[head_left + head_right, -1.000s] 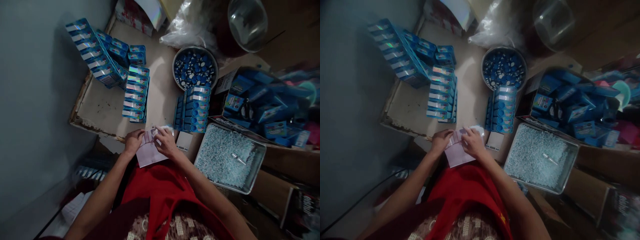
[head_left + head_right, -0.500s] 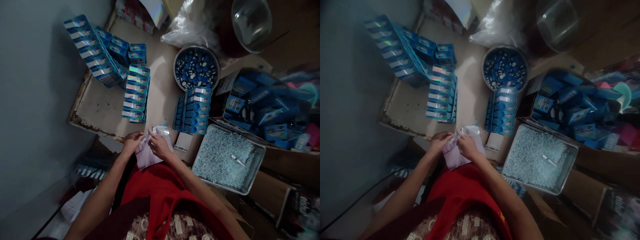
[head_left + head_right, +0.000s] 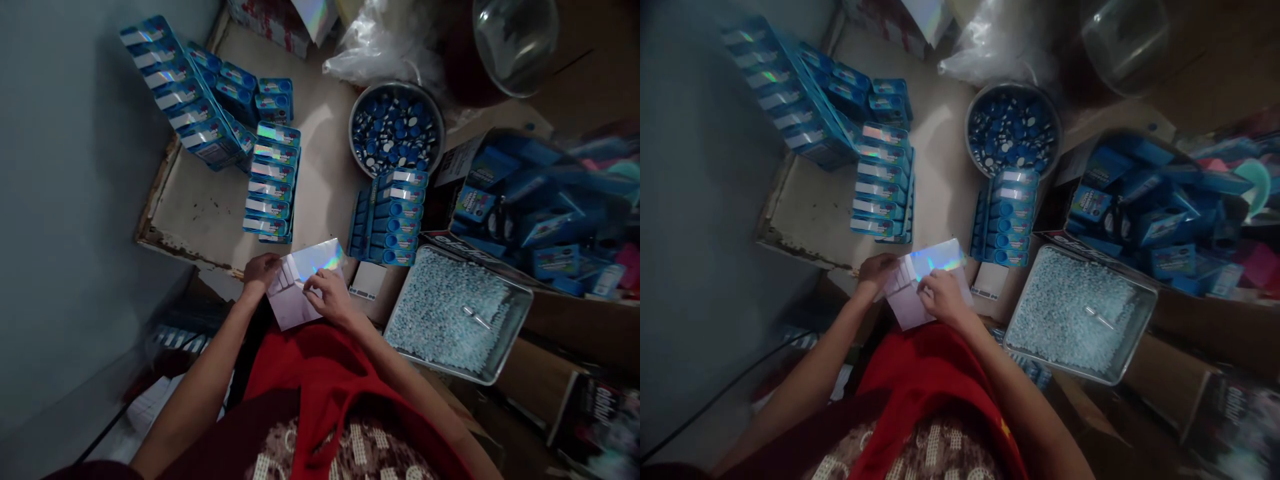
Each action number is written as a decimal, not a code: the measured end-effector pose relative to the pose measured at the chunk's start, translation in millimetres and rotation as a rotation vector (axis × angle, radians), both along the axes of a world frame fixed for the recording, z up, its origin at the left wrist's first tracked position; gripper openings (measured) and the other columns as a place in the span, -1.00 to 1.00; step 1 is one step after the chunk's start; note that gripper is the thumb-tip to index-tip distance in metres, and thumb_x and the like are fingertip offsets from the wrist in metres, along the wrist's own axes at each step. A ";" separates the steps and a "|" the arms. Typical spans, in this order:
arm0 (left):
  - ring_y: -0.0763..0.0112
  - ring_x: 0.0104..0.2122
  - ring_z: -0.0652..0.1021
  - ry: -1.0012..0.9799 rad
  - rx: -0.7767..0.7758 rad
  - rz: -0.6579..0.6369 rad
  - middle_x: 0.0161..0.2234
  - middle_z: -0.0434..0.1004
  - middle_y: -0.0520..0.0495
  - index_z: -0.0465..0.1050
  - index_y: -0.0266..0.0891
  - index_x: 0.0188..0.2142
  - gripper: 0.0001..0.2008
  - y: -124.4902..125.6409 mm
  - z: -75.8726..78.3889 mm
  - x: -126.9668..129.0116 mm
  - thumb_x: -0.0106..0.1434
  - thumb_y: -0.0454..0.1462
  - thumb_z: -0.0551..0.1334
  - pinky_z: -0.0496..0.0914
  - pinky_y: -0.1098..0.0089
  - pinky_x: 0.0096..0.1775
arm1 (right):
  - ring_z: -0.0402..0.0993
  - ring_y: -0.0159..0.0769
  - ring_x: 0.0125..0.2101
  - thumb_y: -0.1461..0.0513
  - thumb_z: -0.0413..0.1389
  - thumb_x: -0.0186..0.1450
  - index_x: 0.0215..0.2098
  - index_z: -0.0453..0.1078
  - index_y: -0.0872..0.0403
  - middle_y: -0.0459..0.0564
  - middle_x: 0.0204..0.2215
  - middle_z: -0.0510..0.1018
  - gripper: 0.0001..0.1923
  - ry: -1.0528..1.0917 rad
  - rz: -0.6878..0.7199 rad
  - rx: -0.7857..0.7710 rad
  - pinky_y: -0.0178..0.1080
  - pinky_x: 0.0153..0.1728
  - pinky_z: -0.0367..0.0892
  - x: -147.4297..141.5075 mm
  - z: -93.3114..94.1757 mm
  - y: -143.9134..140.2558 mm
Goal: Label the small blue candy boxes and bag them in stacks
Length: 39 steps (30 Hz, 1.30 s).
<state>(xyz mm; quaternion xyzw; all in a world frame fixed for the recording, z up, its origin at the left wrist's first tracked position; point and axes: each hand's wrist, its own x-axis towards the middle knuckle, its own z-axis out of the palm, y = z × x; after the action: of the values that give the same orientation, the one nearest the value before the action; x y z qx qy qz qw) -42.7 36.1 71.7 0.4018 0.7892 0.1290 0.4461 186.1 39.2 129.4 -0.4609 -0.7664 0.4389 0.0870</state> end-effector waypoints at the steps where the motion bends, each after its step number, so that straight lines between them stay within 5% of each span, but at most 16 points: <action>1: 0.18 -0.14 0.64 0.013 -0.005 0.004 -0.18 0.71 -0.10 0.65 -0.16 -0.17 -0.69 0.8 -1.5 1.5 0.19 -0.11 0.24 0.43 0.34 -0.12 | 0.41 -0.31 -0.33 0.26 0.17 0.31 -0.28 0.51 0.05 -0.07 -0.38 0.51 -0.93 0.048 -0.045 -0.033 -0.24 -0.19 0.21 3.7 5.5 0.6; 4: 0.20 -0.10 0.64 -0.001 0.013 0.011 -0.15 0.71 -0.08 0.66 -0.15 -0.17 -0.70 2.4 -7.7 7.9 0.20 -0.12 0.24 0.44 0.36 -0.07 | 0.36 -0.37 -0.45 0.26 0.14 0.34 -0.23 0.52 0.04 -0.15 -0.48 0.48 -0.90 0.105 -0.120 -0.046 -0.25 -0.25 0.17 15.8 18.3 -2.5; 7: 0.19 -0.11 0.65 -0.031 0.018 0.014 -0.14 0.71 -0.10 0.67 -0.17 -0.18 -0.70 3.3 -14.9 12.5 0.18 -0.12 0.26 0.44 0.35 -0.06 | 0.39 -0.31 -0.39 0.30 0.13 0.31 -0.24 0.52 0.05 -0.10 -0.45 0.52 -0.88 -0.019 -0.061 0.121 -0.18 -0.20 0.13 24.4 21.3 -10.1; 11: 0.18 -0.19 0.66 -0.060 -0.009 0.016 -0.24 0.72 -0.10 0.67 -0.19 -0.23 -0.73 3.6 -20.8 9.6 0.13 -0.16 0.28 0.45 0.34 -0.15 | 0.44 -0.22 -0.26 0.25 0.12 0.37 -0.16 0.53 0.04 0.02 -0.31 0.59 -0.86 -0.134 0.085 0.294 -0.13 -0.13 0.12 25.3 5.3 -17.9; 16: 0.19 -0.20 0.64 -0.076 0.008 -0.005 -0.23 0.71 -0.08 0.66 -0.18 -0.20 -0.70 5.0 -26.9 -0.2 0.14 -0.13 0.26 0.45 0.35 -0.16 | 0.40 -0.27 -0.40 0.19 0.06 0.46 -0.37 0.52 0.00 -0.03 -0.47 0.56 -0.72 -0.122 0.072 0.301 -0.13 -0.20 0.12 28.7 -6.9 -35.5; 18: 0.16 -0.19 0.63 -0.050 0.010 -0.008 -0.24 0.70 -0.12 0.66 -0.21 -0.20 -0.69 7.3 -31.3 -4.0 0.16 -0.14 0.23 0.45 0.32 -0.14 | 0.39 -0.27 -0.41 0.19 0.10 0.43 -0.40 0.52 0.00 -0.04 -0.49 0.55 -0.74 -0.058 -0.074 0.278 -0.14 -0.21 0.13 37.2 6.3 -46.3; 21: 0.12 -0.14 0.61 -0.064 0.022 -0.048 -0.17 0.69 -0.18 0.65 -0.23 -0.17 -0.68 7.6 -31.4 -5.8 0.17 -0.14 0.24 0.43 0.28 -0.05 | 0.41 -0.26 -0.38 0.11 0.21 0.37 -0.39 0.53 0.03 -0.04 -0.45 0.56 -0.78 0.066 -0.593 0.033 -0.18 -0.23 0.21 50.8 39.2 -53.7; 23: 0.04 -0.02 0.56 0.022 0.096 -0.072 -0.04 0.63 -0.26 0.63 -0.25 -0.07 -0.61 1.1 -21.1 -0.6 0.18 -0.13 0.28 0.38 0.20 0.08 | 0.40 -0.28 -0.38 0.05 0.29 0.30 -0.39 0.53 0.05 -0.07 -0.45 0.55 -0.75 0.196 -0.874 -0.247 -0.22 -0.27 0.25 55.2 59.6 -48.3; 27: -0.11 0.19 0.37 0.318 0.316 0.015 0.14 0.47 -0.34 0.60 -0.24 0.01 -0.58 -24.3 23.3 30.6 0.29 -0.04 0.26 0.15 0.00 0.27 | 0.32 -0.37 -0.43 0.03 0.36 0.20 -0.40 0.54 0.08 -0.12 -0.48 0.48 -0.71 0.392 -1.004 -0.492 -0.30 -0.33 0.23 54.1 81.7 -23.7; 29: -0.03 0.10 0.47 0.034 0.309 0.089 0.05 0.54 -0.30 0.62 -0.23 -0.07 -0.57 -31.7 48.2 53.5 0.31 0.04 0.24 0.26 0.04 0.21 | 0.30 -0.39 -0.44 0.04 0.37 0.18 -0.41 0.54 0.09 -0.12 -0.49 0.48 -0.72 0.419 -0.991 -0.491 -0.32 -0.35 0.22 53.9 86.6 -13.5; 33: 0.08 -0.09 0.60 -0.949 0.027 0.220 -0.05 0.62 -0.31 0.57 -0.26 -0.01 -0.28 -17.1 83.4 93.6 0.23 0.29 0.16 0.47 0.14 -0.03 | 0.28 -0.40 -0.47 0.03 0.38 0.17 -0.42 0.54 0.08 -0.12 -0.51 0.48 -0.71 0.436 -0.981 -0.461 -0.33 -0.39 0.21 59.1 93.1 -3.6; 35: 0.11 -0.11 0.60 -1.108 -0.069 0.260 -0.06 0.62 -0.33 0.57 -0.29 -0.02 -0.27 -1.5 92.1 105.8 0.13 0.27 0.30 0.49 0.18 -0.07 | 0.28 -0.41 -0.49 0.03 0.39 0.16 -0.44 0.53 0.07 -0.13 -0.53 0.46 -0.71 0.436 -0.985 -0.457 -0.33 -0.42 0.20 63.7 95.4 -0.5; 39: 0.26 -0.21 0.59 -1.055 -0.114 0.287 -0.15 0.64 -0.26 0.59 -0.29 -0.11 -0.42 21.4 96.6 120.8 0.01 0.07 0.49 0.48 0.30 -0.14 | 0.30 -0.40 -0.49 0.05 0.39 0.16 -0.43 0.55 0.06 -0.13 -0.52 0.48 -0.74 0.426 -0.983 -0.438 -0.34 -0.43 0.23 73.4 98.3 6.5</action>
<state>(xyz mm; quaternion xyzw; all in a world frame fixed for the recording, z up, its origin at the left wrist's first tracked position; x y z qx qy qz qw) 78.1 57.6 168.3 0.1461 0.5113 0.3294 0.7802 259.6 45.7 227.7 -0.6713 -0.3194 0.5784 0.3357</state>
